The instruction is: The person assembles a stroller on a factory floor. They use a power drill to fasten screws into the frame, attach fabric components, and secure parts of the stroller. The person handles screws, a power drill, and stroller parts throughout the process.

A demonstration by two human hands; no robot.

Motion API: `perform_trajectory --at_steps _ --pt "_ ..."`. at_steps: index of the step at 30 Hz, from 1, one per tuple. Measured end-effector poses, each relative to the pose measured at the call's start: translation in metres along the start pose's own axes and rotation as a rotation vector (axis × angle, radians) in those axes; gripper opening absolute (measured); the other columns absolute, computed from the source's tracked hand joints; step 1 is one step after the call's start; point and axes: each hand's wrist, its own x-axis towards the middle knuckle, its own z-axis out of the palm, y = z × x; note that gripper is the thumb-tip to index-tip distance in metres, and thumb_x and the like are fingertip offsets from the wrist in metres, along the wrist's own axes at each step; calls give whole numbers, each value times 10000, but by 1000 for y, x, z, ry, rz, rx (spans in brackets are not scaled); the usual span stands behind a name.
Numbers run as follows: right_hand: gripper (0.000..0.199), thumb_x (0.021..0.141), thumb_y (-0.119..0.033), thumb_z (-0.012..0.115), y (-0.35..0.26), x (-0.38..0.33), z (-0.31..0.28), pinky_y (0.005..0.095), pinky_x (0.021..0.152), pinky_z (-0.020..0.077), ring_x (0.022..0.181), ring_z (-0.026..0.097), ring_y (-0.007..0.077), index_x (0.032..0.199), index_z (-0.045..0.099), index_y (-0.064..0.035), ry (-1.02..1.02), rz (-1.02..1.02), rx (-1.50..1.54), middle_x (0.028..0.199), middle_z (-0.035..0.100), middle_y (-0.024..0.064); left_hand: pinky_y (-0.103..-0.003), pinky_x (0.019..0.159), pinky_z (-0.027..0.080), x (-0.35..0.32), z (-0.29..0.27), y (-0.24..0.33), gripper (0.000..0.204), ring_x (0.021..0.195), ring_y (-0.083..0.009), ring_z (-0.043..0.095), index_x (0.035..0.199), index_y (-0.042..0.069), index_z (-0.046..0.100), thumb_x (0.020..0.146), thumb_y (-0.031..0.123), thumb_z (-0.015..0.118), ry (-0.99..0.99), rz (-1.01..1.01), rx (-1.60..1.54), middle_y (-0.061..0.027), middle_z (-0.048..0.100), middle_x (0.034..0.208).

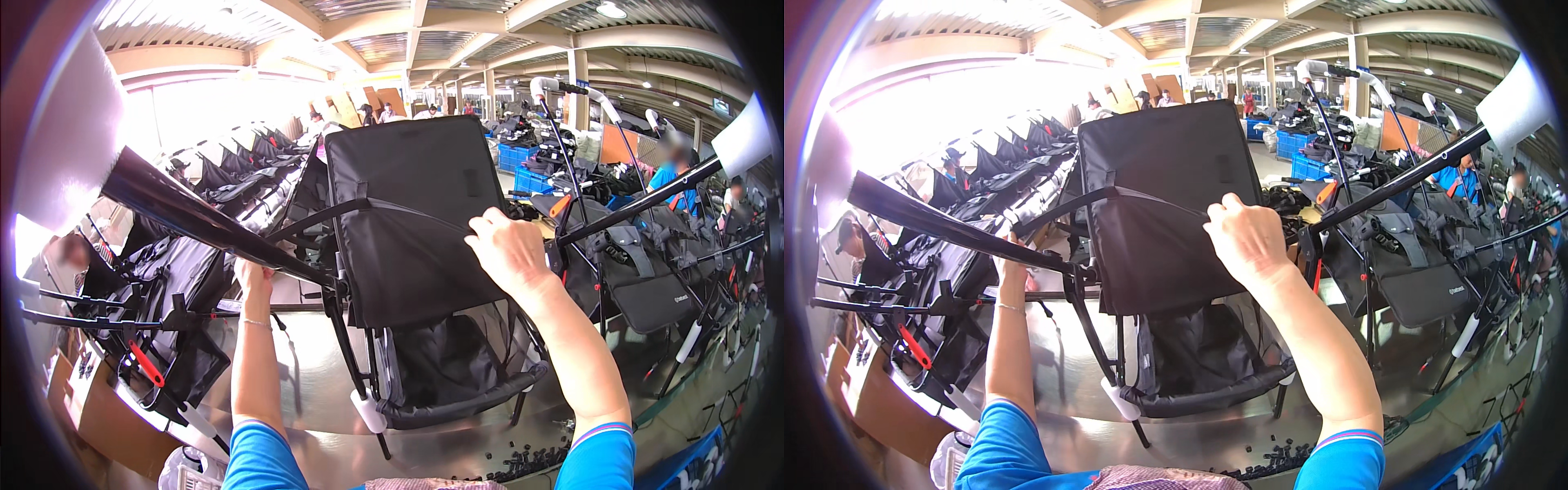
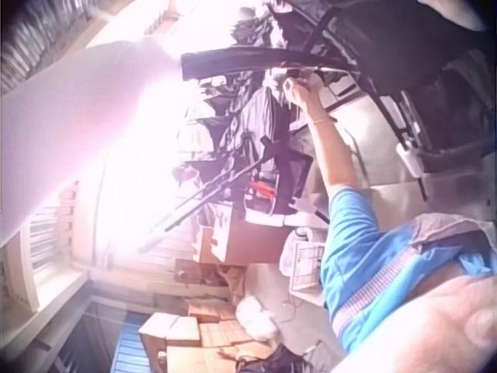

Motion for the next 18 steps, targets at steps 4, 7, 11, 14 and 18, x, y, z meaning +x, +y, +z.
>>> perform_trajectory --at_steps 4,7,11,14,18 --pt "195 842 -293 646 -12 15 16 351 553 515 637 644 252 794 632 -105 -28 32 -23 751 617 67 -217 359 309 6 -70 6 123 450 -85 466 857 111 527 972 152 510 6 -17 39 5 509 621" --pt "183 845 -275 636 5 17 42 358 559 513 651 650 255 778 631 -106 -45 10 0 723 634 74 -208 368 283 -21 -82 5 168 446 -79 440 826 109 496 985 165 492 46 -23 114 18 477 598" --pt "162 859 -239 609 9 9 58 373 578 512 677 652 274 782 632 -99 -5 71 68 703 638 86 -201 397 334 -52 -106 12 186 451 -71 419 817 102 491 982 187 512 142 -12 106 23 462 595" --pt "183 888 -209 567 19 -7 66 411 592 506 675 646 320 768 593 -73 -44 114 130 709 637 129 -207 402 335 -69 -134 9 177 461 -70 419 817 109 486 982 170 505 175 16 113 26 451 597" --pt "144 865 -170 551 19 -54 53 428 645 514 740 656 338 880 631 -50 -291 173 255 781 663 159 -214 387 298 -109 -189 14 175 452 -65 387 822 118 485 988 173 482 266 16 145 35 405 580"
